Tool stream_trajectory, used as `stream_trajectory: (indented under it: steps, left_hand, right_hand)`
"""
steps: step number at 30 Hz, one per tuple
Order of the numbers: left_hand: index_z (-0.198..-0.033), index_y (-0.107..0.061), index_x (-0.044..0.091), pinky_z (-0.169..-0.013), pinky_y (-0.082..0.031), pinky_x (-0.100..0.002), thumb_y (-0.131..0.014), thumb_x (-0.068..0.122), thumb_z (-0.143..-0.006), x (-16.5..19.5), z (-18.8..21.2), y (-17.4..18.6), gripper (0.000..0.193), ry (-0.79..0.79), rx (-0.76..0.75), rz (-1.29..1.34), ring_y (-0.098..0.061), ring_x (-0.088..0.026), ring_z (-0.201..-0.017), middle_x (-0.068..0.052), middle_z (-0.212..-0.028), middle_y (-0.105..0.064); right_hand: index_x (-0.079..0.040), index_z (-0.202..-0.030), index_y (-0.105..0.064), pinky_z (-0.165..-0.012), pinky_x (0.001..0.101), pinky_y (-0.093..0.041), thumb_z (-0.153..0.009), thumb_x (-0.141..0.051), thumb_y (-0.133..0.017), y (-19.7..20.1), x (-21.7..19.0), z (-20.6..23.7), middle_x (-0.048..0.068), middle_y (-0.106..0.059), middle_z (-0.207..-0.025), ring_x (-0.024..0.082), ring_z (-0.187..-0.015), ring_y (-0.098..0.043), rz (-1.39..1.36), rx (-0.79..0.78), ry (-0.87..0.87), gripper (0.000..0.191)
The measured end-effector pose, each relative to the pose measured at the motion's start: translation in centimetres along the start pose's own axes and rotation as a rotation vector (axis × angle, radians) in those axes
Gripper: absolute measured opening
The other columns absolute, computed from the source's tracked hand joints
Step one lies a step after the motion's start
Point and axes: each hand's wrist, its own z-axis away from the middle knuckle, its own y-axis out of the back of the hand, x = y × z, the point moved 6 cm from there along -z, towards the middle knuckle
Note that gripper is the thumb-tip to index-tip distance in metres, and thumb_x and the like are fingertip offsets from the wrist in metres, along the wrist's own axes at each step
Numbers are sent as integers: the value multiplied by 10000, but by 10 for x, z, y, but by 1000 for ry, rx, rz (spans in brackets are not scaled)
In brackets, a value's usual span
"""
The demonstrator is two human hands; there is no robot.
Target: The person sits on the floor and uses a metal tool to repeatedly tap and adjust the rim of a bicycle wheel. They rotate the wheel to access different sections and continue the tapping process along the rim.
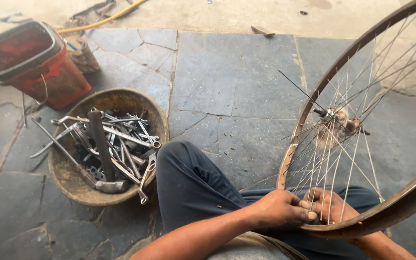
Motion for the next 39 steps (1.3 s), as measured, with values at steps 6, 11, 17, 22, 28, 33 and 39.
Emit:
stream_trajectory:
  steps: [6, 11, 17, 22, 28, 33, 39]
  left_hand:
    - [-1184, -700, -54, -926, -500, -273, -697, 305, -997, -5, 9, -2, 405, -5, -52, 246, -641, -124, -1020, -103, -1092, -713]
    - [-1123, -716, -70, -904, -486, -298, -685, 271, -1005, -9, 15, -8, 362, 35, -65, 305, -612, -165, -1029, -125, -1163, -683]
    - [-852, -684, -40, -1138, -341, -375, -615, 215, -1002, -16, 14, -20, 303, -128, 83, 338, -269, -237, -1567, -183, -1176, -688]
    - [-853, -685, -25, -1068, -401, -333, -605, 127, -982, -45, 4, -30, 215, -69, 112, 549, -425, -206, -1430, -110, -1218, -668]
    - [-1009, -703, 2, -917, -476, -296, -593, 121, -990, -42, 4, -42, 163, -7, 106, 726, -618, -164, -1011, -104, -1079, -668]
    - [-1211, -634, 84, -957, -489, -283, -561, 108, -959, -1, 20, -48, 262, 49, 27, 875, -629, -136, -1043, -39, -1091, -666]
    - [-1150, -646, 32, -1010, -485, -314, -564, 111, -969, 13, 19, -51, 215, 41, 84, 790, -597, -121, -1111, 15, -1103, -607]
  right_hand:
    - [27, -869, -681, -519, 295, -495, -849, -329, -748, -18, 3, -1, 64, -657, -672, 143, -593, -604, -488, -73, -78, 362]
    - [23, -852, -661, -485, 277, -481, -862, -286, -745, -22, 4, -6, 74, -680, -670, 129, -566, -600, -473, -94, -62, 321]
    - [53, -993, -693, -533, 268, -525, -863, -246, -710, -23, 12, 6, 64, -704, -731, 124, -622, -643, -552, -39, -137, 326]
    - [14, -1421, -521, -626, 264, -545, -884, -139, -696, -41, 4, 28, 107, -667, -992, 151, -764, -657, -982, 77, 88, 585]
    - [25, -1495, -339, -874, 323, -589, -756, -54, -694, -52, -8, 33, 201, -623, -1384, 236, -1044, -706, -1439, -178, 358, 824]
    - [71, -1546, -301, -898, 341, -603, -802, -3, -737, -57, -1, 22, 270, -606, -1294, 289, -1075, -709, -1573, -399, 471, 866]
    - [124, -1573, -337, -537, 301, -555, -1021, -35, -702, -57, 30, 20, 297, -619, -1315, 272, -817, -734, -1627, -407, 768, 681]
